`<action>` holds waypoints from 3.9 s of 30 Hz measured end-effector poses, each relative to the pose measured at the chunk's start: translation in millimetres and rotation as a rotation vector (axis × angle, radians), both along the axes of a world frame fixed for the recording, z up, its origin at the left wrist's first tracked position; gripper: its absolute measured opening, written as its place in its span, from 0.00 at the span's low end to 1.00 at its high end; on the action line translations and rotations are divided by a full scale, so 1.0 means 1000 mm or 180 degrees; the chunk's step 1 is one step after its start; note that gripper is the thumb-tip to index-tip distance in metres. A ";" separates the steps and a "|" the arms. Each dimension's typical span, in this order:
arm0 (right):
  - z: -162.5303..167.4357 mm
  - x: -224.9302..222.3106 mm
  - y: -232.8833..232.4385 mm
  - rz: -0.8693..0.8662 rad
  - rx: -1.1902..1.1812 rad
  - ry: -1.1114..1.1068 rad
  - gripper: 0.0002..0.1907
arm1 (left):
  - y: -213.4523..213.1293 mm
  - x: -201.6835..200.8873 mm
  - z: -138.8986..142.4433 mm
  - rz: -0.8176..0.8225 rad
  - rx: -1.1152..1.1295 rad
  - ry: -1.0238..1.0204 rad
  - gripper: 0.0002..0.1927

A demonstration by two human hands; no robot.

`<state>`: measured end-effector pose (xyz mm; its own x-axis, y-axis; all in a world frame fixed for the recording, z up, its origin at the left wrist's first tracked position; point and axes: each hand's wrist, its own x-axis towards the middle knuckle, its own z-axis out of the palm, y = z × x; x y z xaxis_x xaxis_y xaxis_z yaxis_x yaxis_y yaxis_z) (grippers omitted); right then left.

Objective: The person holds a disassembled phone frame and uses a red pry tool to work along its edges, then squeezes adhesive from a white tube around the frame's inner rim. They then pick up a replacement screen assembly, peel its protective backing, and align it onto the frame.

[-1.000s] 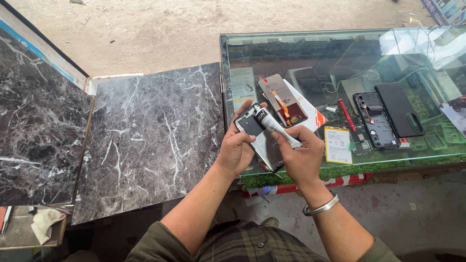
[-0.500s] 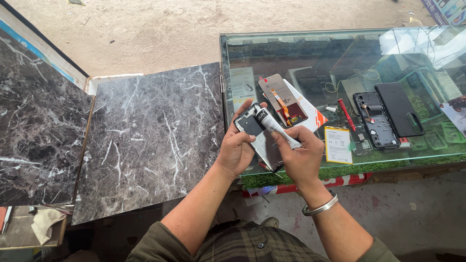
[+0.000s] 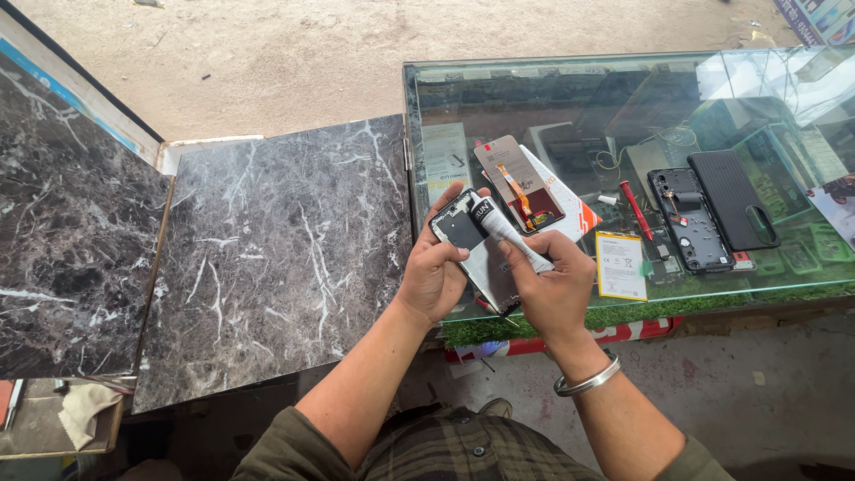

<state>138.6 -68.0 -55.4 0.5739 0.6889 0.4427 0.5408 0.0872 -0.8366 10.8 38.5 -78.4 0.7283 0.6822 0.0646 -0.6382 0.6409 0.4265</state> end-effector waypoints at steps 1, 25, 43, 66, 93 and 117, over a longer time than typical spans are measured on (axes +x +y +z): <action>0.000 0.000 0.000 0.0018 0.0028 -0.0014 0.07 | 0.000 0.000 0.000 -0.0005 -0.0042 0.0056 0.48; 0.001 0.001 0.000 -0.0033 0.0034 -0.0066 0.08 | -0.002 -0.002 0.009 -0.0001 -0.0049 0.0094 0.47; -0.018 0.012 -0.021 -0.0439 0.0215 0.0744 0.10 | -0.002 0.000 0.004 0.0008 0.0001 -0.0131 0.47; 0.014 0.021 -0.021 0.0259 0.0694 0.3416 0.18 | -0.020 -0.013 0.018 0.0336 -0.0150 -0.0519 0.36; 0.006 0.034 -0.042 -0.0207 -0.0374 0.1151 0.12 | -0.003 -0.009 0.003 -0.0551 -0.0868 -0.0337 0.52; 0.003 -0.017 -0.031 0.0676 -0.0184 -0.0204 0.08 | -0.003 -0.012 -0.003 -0.0864 -0.0538 -0.0429 0.60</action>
<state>121.2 -99.0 -52.0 0.3852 0.8166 0.4299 0.5678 0.1575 -0.8080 -1.0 35.1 -81.0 0.8773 0.4740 0.0753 -0.4781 0.8494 0.2234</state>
